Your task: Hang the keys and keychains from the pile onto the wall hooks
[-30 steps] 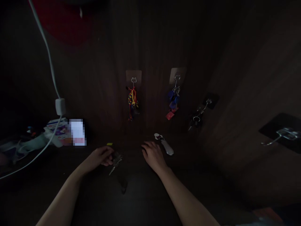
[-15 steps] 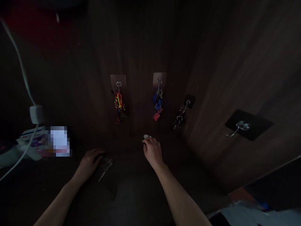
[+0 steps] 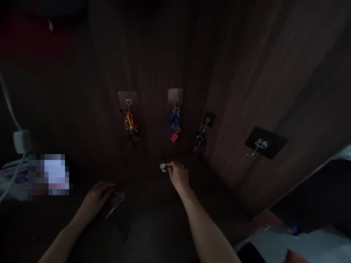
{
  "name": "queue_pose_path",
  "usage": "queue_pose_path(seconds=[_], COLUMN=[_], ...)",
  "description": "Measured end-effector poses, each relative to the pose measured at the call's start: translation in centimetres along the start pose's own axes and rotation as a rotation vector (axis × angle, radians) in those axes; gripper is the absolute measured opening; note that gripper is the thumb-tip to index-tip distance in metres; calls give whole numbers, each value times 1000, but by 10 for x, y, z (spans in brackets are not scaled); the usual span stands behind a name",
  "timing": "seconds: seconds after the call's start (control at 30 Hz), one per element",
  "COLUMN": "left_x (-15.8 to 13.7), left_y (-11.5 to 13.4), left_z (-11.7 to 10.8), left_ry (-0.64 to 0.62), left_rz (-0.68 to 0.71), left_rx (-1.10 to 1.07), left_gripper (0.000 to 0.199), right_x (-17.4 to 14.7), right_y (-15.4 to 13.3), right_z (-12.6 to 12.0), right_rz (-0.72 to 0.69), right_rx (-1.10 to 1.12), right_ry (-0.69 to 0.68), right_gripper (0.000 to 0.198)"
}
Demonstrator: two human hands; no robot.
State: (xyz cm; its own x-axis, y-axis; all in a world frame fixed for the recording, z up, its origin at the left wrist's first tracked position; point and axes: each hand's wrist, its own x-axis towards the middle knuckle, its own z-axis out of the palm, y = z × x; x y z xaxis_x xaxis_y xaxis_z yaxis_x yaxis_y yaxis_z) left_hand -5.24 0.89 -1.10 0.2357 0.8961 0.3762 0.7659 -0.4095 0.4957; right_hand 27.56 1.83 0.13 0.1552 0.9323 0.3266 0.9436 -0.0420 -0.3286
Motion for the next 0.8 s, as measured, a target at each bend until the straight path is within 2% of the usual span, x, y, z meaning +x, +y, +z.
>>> queue_pose_path(seconds=[0.17,0.37,0.47,0.57,0.7,0.8], left_x=[1,3,3,2,2,2], left_y=[7,22,33,42,51,58], left_z=[-1,-1,0,1,3,6], left_ry=[45,134,114,83,67,68], left_rz=[-4,65,90,111,138,146], left_rx=[-20,-48,-68,-85,-116,-144], left_gripper=[23,28,28,26,25,25], right_x=[-1,0,-1,-3,-5,-8], right_y=[0,0,-3,-9,-21,-30], right_z=[-3,-6,-9,-11,-12,-13], right_rz=[87,126,48,-39,-128,-150], right_rx=[-29,-62,26,125,274,366], right_ry=[0,-42,-54,-51,10,58], right_gripper=[29,22,13,14,18,14])
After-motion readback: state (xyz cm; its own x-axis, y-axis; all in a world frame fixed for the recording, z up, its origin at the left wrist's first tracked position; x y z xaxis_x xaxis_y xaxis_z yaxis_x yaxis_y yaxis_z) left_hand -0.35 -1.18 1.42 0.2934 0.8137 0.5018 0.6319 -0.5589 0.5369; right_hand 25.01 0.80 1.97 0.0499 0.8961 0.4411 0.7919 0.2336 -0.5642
